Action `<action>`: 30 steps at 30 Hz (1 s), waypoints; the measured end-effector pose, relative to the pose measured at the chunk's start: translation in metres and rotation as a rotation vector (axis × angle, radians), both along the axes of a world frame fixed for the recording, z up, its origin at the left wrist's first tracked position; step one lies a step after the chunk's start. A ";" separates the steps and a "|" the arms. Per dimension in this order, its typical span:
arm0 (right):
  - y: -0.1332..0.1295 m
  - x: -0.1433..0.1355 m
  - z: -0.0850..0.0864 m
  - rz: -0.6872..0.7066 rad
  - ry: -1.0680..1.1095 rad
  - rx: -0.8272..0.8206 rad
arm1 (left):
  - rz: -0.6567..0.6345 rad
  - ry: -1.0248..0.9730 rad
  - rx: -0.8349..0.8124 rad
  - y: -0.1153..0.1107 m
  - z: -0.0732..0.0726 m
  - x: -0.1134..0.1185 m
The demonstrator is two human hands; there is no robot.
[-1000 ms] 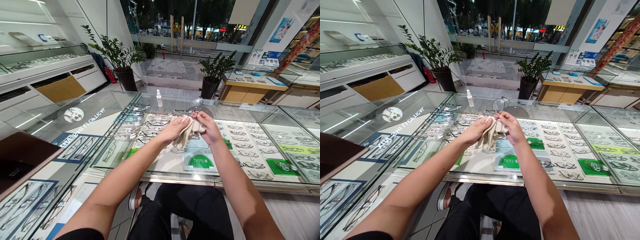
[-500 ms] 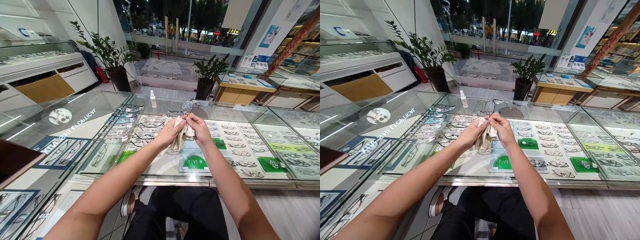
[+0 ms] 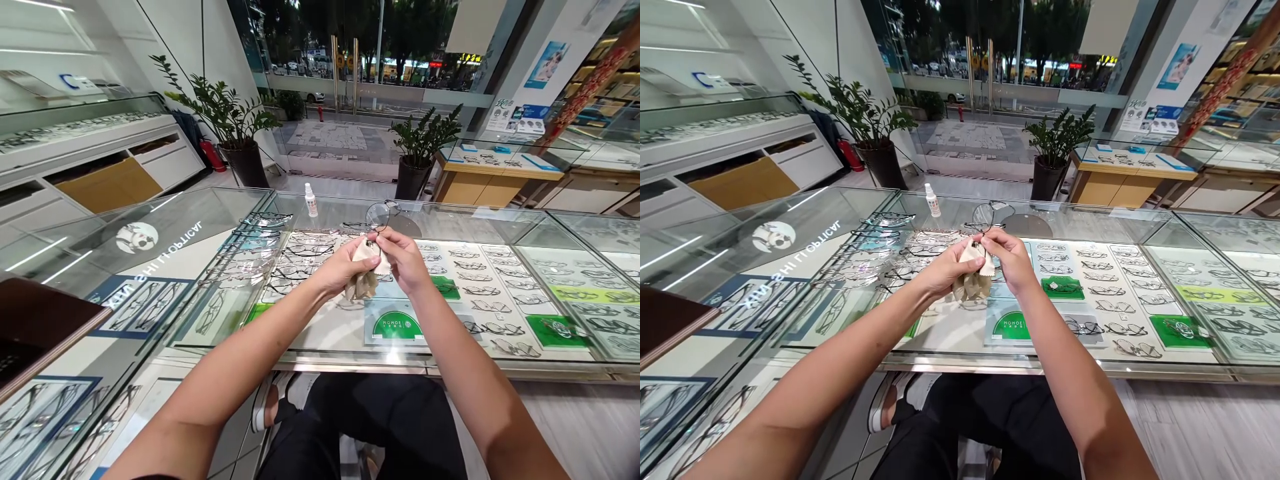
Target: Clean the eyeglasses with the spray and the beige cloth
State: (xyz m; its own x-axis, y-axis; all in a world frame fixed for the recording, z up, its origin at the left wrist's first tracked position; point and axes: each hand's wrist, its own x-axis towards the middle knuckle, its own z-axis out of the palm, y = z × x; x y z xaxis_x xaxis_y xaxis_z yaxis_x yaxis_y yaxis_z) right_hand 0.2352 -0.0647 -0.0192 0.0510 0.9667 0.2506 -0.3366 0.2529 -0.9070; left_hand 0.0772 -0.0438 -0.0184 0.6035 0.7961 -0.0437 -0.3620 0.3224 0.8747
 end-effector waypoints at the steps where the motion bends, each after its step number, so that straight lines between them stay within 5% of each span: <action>1: 0.000 0.000 -0.001 0.004 0.014 -0.019 | 0.016 0.008 0.019 -0.001 -0.001 0.001; 9: 0.002 0.003 -0.005 0.020 0.001 0.004 | 0.150 0.045 0.200 0.001 -0.008 0.007; 17: 0.000 0.008 0.002 -0.001 0.064 -0.075 | -0.009 0.022 0.038 0.000 -0.001 0.000; 22: -0.003 0.008 0.005 0.045 0.054 -0.089 | -0.047 0.059 0.074 0.000 0.001 -0.004; 30: -0.003 0.010 0.002 0.050 -0.075 0.010 | 0.007 0.057 0.099 0.000 -0.002 -0.001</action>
State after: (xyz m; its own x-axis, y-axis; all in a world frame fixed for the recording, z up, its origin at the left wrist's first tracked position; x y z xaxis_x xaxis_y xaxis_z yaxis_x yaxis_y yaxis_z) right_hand 0.2454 -0.0675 -0.0177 -0.0164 0.9649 0.2620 -0.2798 0.2471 -0.9277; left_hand 0.0764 -0.0436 -0.0203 0.5970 0.8023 0.0019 -0.3130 0.2308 0.9213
